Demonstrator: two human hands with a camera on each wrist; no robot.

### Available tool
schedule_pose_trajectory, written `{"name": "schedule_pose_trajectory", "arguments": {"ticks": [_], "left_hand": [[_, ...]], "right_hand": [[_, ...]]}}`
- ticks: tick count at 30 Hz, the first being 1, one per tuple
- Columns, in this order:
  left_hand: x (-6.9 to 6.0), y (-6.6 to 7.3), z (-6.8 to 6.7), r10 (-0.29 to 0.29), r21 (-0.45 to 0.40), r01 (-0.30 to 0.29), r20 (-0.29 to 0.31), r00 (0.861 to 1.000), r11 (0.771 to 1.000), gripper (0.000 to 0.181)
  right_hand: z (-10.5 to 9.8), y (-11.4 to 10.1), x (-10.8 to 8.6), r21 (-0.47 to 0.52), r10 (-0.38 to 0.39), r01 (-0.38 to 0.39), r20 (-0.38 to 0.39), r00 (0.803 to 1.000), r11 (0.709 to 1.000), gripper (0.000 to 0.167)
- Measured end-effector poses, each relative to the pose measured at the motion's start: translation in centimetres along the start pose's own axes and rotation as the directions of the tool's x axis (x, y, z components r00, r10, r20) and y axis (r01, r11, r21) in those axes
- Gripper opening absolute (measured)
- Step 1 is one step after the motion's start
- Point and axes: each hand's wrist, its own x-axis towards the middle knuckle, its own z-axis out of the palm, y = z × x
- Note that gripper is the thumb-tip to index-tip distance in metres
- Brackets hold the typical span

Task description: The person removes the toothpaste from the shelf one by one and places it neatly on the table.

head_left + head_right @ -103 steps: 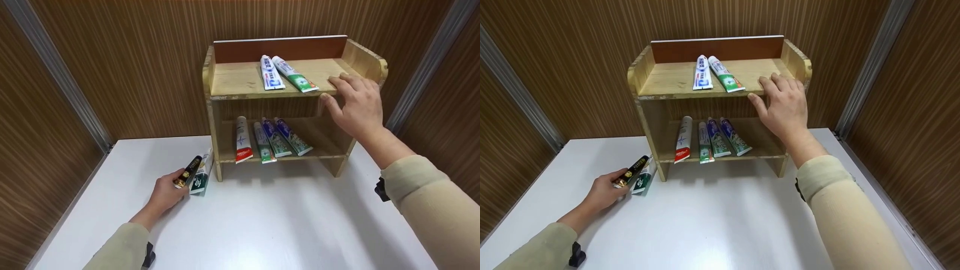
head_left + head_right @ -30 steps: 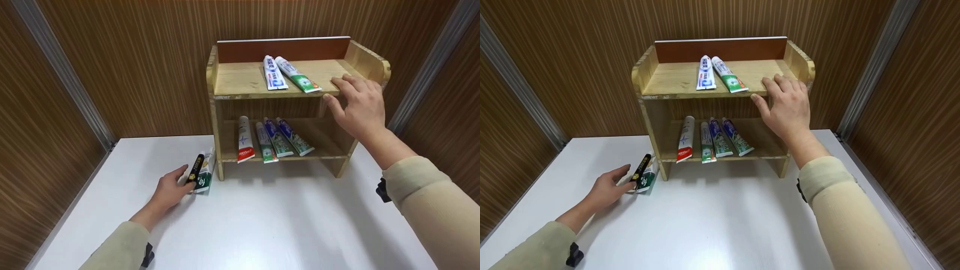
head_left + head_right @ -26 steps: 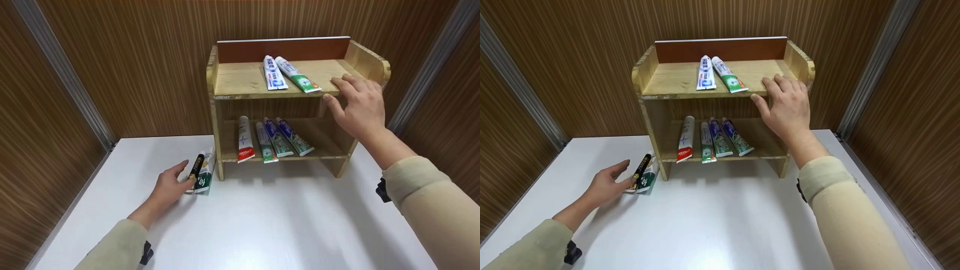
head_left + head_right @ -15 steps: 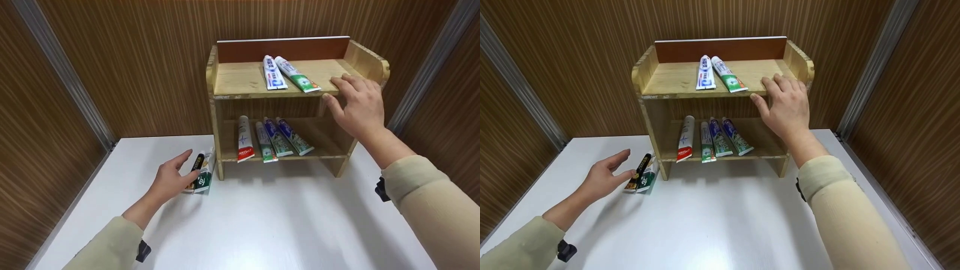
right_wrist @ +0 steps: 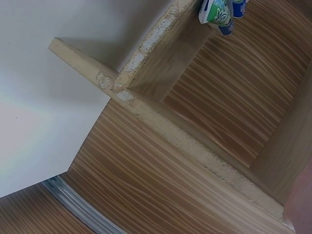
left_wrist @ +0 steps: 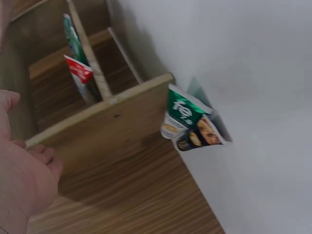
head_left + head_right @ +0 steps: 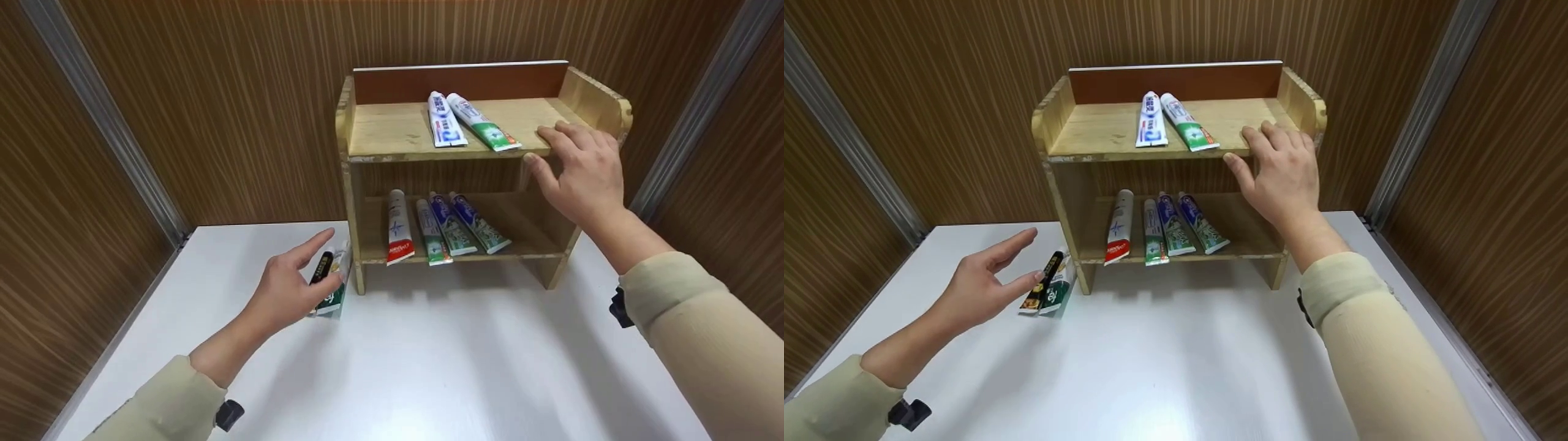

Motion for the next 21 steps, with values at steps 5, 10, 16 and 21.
{"name": "schedule_pose_trajectory", "arguments": {"ticks": [5,10,16,21], "left_hand": [[0.1,2.4,-0.3,0.107,-0.011,-0.107,-0.005,0.994,0.994,0.071],[0.9,4.7,-0.2,0.19,-0.009,-0.19,-0.015,0.982,0.982,0.07],[2.4,7.5,0.4,0.26,-0.017,-0.26,-0.028,0.965,0.965,0.068],[4.5,9.7,1.2,0.317,-0.025,-0.319,-0.056,0.947,0.948,0.069]], "right_hand": [[0.0,0.0,0.1,0.003,0.002,-0.002,0.005,1.0,1.0,0.053],[0.0,0.0,0.0,0.009,-0.006,0.006,-0.005,1.0,1.0,0.052],[0.0,0.0,0.0,0.016,-0.01,0.01,-0.016,1.0,1.0,0.052],[0.2,0.0,0.0,0.034,-0.024,0.025,-0.044,0.999,0.999,0.05]]}}
